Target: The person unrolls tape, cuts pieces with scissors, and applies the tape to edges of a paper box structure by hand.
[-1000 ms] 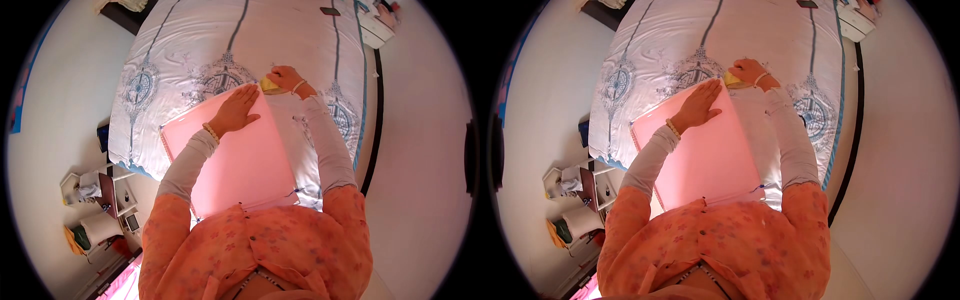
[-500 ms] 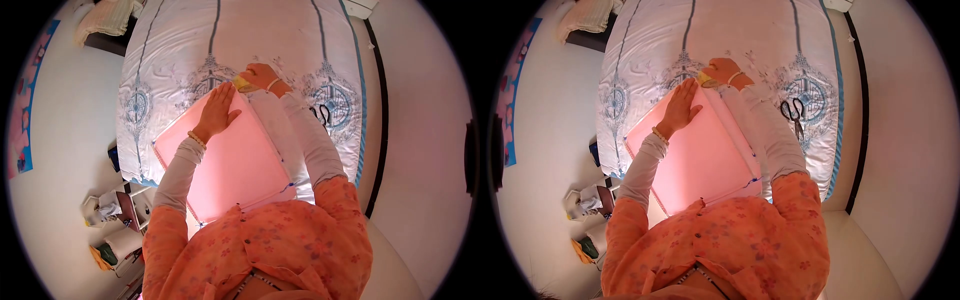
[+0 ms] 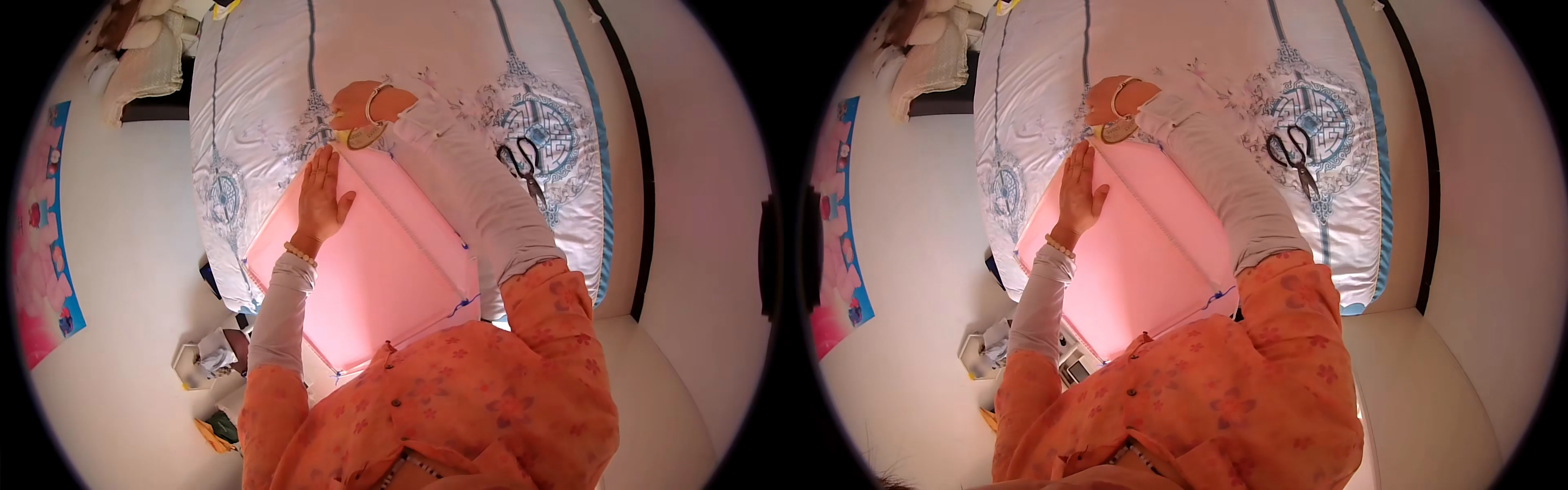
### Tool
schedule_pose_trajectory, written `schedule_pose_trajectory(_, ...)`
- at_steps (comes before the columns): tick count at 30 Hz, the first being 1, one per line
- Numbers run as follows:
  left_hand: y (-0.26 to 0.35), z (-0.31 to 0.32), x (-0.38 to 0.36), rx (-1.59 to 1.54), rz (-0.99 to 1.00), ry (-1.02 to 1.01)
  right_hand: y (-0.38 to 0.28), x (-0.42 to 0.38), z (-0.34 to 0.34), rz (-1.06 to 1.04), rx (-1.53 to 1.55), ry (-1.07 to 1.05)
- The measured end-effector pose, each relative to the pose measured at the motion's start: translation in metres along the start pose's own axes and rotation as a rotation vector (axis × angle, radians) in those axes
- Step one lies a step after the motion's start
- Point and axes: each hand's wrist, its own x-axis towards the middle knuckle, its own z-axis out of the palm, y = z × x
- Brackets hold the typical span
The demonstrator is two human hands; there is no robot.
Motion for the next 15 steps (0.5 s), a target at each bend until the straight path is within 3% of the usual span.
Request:
schedule_pose_trajectory(13, -0.004, 0.007, 0.003, -0.023, 0.032, 0.036, 0.029, -0.01, 0.053, 0.08, 0.067, -0.016)
schedule_pose_trajectory(15, -0.005, 0.007, 0.004, -0.022, 0.04, 0.038, 0.038, -0.015, 0.067, 0.005, 0.068, 0.085)
